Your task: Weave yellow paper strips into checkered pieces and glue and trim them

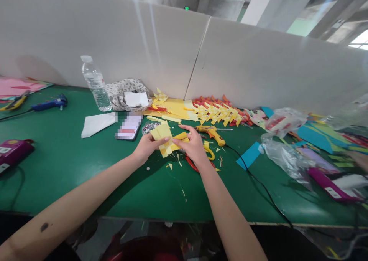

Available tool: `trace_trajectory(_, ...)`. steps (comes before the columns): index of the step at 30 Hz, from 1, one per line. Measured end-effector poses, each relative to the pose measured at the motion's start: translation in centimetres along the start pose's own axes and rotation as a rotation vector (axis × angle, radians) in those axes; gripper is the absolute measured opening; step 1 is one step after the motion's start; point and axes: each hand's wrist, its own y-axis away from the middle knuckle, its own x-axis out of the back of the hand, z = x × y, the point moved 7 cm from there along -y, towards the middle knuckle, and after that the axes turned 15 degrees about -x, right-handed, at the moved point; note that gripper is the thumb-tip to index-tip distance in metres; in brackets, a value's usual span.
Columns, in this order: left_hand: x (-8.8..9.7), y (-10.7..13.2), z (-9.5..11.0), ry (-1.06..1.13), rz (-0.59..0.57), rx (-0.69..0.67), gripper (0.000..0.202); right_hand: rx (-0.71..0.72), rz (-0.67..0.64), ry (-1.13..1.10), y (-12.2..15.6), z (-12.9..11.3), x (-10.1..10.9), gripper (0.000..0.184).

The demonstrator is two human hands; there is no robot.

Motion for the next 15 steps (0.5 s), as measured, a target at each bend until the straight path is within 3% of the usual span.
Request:
trace_trajectory(3,0.20,-0.13,0.05,0.005,0.011,0.005,0.032,-0.007,0.030,-0.023,-0.30,0.23,0.39,0.057)
trace_trajectory(8,0.26,-0.24,-0.18,0.017,0.002,-0.001,0.029,0.028,0.098,0.141,-0.16,0.01,0.70,0.055)
trace_trajectory(15,0.22,-0.22,-0.04,0.078,0.010,-0.008,0.035,-0.018,0.008,0.151,0.13,-0.18,-0.02,0.056)
